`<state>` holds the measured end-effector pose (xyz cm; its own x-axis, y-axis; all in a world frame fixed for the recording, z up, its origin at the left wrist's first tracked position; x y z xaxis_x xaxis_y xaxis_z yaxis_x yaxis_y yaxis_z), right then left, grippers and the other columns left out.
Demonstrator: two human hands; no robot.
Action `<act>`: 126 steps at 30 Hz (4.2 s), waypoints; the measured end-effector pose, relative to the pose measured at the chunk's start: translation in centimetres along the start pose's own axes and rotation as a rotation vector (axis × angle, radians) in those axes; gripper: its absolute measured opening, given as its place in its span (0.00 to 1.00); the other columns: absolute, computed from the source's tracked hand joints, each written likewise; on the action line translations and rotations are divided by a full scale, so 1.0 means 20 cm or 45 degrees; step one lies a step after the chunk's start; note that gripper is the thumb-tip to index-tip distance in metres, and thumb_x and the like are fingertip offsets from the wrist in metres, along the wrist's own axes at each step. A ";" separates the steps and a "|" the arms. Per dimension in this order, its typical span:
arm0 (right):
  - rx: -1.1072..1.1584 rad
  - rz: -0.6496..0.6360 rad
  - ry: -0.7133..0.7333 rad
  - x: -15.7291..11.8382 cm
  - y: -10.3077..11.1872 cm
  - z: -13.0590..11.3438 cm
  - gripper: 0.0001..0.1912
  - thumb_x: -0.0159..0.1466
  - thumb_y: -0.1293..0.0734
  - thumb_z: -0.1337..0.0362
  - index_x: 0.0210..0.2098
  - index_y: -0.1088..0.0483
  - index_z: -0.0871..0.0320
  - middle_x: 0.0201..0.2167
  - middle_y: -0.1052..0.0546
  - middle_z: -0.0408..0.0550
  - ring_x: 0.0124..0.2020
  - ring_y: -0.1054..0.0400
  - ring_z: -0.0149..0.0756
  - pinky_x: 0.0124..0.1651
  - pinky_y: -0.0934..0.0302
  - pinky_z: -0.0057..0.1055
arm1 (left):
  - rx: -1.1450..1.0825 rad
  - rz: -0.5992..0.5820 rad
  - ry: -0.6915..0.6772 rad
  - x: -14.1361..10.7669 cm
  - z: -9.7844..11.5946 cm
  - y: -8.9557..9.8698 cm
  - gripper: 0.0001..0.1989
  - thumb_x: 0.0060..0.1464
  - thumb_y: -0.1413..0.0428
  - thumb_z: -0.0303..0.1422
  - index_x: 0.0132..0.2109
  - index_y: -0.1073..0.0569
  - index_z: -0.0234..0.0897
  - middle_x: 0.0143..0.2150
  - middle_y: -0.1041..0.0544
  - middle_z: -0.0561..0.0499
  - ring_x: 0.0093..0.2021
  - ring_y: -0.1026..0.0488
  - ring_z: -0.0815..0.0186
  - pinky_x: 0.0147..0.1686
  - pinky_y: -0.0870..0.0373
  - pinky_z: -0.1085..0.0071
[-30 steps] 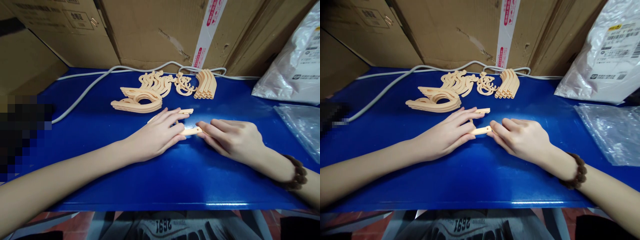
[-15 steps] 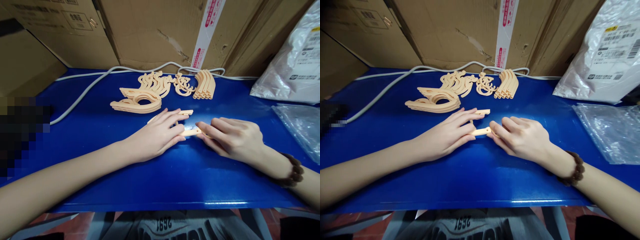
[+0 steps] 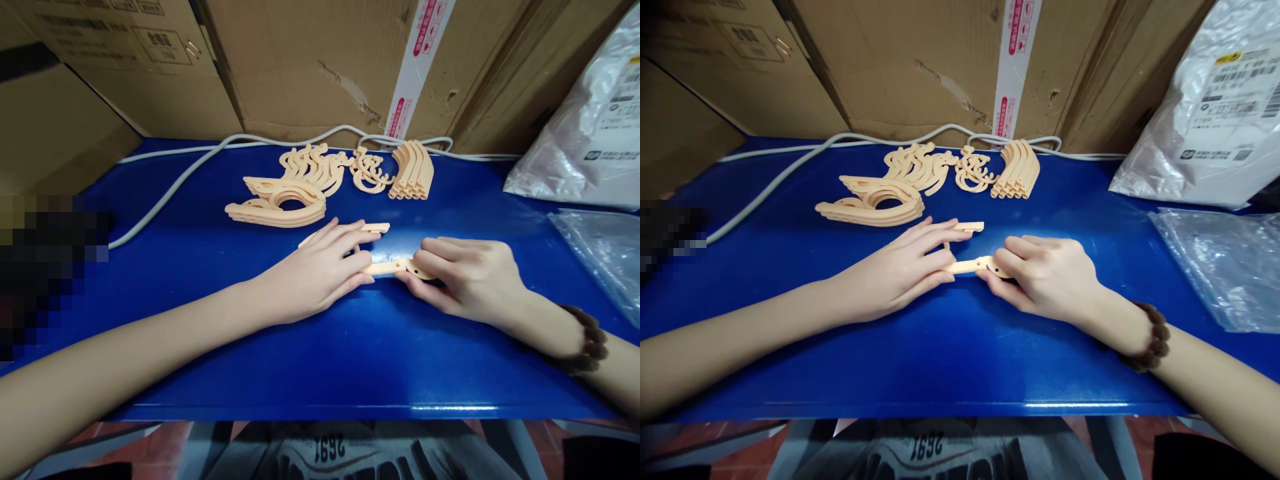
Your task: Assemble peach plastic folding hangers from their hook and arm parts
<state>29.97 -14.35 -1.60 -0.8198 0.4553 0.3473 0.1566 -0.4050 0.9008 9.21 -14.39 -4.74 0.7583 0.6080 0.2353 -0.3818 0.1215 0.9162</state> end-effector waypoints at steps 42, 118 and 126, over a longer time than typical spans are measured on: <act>0.321 -0.124 0.080 0.03 -0.01 -0.01 0.20 0.67 0.38 0.57 0.20 0.39 0.57 0.16 0.37 0.39 0.18 0.47 0.26 0.26 0.57 0.30 | -0.022 -0.038 -0.062 0.01 0.01 0.00 0.15 0.70 0.58 0.39 0.46 0.30 0.37 0.68 0.37 0.45 0.70 0.46 0.55 0.69 0.53 0.47; 0.401 -0.148 0.307 0.02 0.00 -0.09 0.16 0.70 0.39 0.61 0.54 0.31 0.62 0.44 0.23 0.55 0.46 0.32 0.41 0.44 0.41 0.37 | -0.164 0.249 0.187 0.01 -0.11 0.07 0.15 0.63 0.46 0.36 0.54 0.30 0.36 0.55 0.25 0.45 0.55 0.29 0.59 0.56 0.33 0.62; 0.477 -0.158 0.291 0.01 -0.03 -0.10 0.17 0.70 0.39 0.64 0.57 0.34 0.63 0.48 0.24 0.55 0.48 0.32 0.42 0.45 0.38 0.38 | -0.157 0.275 0.162 0.01 -0.12 0.06 0.15 0.63 0.45 0.35 0.54 0.29 0.35 0.56 0.25 0.45 0.57 0.30 0.59 0.57 0.35 0.62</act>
<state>28.58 -15.54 -2.58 -0.9388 0.2788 0.2022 0.2036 -0.0244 0.9788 7.65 -12.24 -4.40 0.5829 0.7228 0.3713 -0.5947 0.0681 0.8011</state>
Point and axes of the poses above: each hand's wrist, its own x-axis towards the middle knuckle, its own y-axis out of the back of the hand, z = x × y, the point moved 3 cm from there along x, towards the middle knuckle
